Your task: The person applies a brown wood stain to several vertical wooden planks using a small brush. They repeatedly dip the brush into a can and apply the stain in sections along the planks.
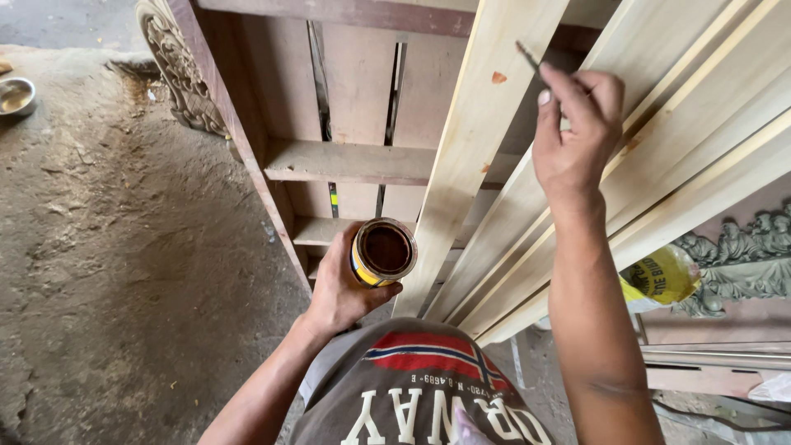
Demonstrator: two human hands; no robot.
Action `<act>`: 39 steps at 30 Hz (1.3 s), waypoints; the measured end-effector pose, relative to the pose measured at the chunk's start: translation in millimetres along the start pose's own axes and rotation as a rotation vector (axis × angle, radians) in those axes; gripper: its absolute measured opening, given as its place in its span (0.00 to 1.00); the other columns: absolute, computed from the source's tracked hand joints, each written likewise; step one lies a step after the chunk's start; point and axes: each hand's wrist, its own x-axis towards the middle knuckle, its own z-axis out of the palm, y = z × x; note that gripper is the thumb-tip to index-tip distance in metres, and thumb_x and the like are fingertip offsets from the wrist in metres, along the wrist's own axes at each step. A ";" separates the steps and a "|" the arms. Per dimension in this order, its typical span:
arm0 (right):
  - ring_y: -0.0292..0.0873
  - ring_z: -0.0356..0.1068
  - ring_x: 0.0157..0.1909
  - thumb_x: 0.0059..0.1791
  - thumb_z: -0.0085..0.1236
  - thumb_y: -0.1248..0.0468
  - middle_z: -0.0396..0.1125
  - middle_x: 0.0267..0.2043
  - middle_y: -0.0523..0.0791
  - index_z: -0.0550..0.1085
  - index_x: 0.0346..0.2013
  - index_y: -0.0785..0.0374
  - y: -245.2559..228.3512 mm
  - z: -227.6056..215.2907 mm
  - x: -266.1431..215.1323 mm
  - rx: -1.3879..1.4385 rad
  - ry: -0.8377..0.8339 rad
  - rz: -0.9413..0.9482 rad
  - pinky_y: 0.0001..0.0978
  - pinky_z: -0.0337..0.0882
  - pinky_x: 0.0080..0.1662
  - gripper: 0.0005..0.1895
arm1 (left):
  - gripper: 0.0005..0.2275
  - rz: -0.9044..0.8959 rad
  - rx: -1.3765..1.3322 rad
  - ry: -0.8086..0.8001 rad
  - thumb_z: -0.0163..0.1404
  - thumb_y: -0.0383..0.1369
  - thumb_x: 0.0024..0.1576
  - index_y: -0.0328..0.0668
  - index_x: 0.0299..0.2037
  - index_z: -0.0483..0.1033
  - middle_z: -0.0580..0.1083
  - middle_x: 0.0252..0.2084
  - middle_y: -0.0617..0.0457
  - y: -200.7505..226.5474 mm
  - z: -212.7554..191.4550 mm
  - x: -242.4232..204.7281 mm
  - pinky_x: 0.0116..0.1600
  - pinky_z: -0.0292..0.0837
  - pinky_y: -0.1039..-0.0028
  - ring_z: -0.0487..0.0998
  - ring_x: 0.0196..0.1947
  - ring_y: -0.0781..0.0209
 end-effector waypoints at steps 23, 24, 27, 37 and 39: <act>0.41 0.67 0.44 0.55 0.63 0.75 0.63 0.48 0.46 0.81 0.56 0.62 13.7 16.1 51.5 0.052 0.020 0.085 0.28 0.71 0.42 0.15 | 0.42 0.012 -0.052 -0.070 0.71 0.29 0.36 0.31 0.63 0.61 0.74 0.54 0.43 5.0 14.9 6.8 0.60 0.73 0.66 0.77 0.56 0.54; 0.39 0.67 0.41 0.54 0.62 0.74 0.64 0.47 0.46 0.82 0.55 0.60 14.7 15.8 51.5 0.067 -0.002 0.172 0.27 0.70 0.38 0.15 | 0.42 0.006 -0.066 -0.068 0.71 0.30 0.36 0.31 0.63 0.61 0.75 0.54 0.43 4.5 15.5 6.4 0.61 0.73 0.66 0.77 0.56 0.54; 0.40 0.69 0.52 0.57 0.59 0.78 0.64 0.51 0.46 0.81 0.60 0.62 19.7 13.3 50.0 0.045 0.153 0.038 0.30 0.74 0.51 0.19 | 0.41 -0.002 -0.103 -0.065 0.71 0.30 0.37 0.31 0.63 0.62 0.75 0.54 0.43 2.4 16.8 3.5 0.61 0.73 0.66 0.77 0.57 0.54; 0.40 0.68 0.51 0.56 0.63 0.78 0.65 0.50 0.46 0.81 0.59 0.62 23.3 9.2 44.6 0.032 0.124 0.050 0.30 0.74 0.50 0.18 | 0.41 -0.023 -0.149 -0.063 0.70 0.29 0.37 0.31 0.63 0.62 0.76 0.54 0.44 3.1 13.7 6.1 0.62 0.72 0.67 0.78 0.57 0.55; 0.43 0.67 0.51 0.54 0.62 0.79 0.64 0.50 0.48 0.81 0.58 0.63 25.2 9.3 46.3 0.002 0.154 -0.050 0.30 0.74 0.49 0.19 | 0.41 -0.012 -0.158 -0.062 0.70 0.29 0.38 0.31 0.63 0.62 0.76 0.54 0.43 2.8 13.4 5.3 0.62 0.72 0.67 0.77 0.57 0.55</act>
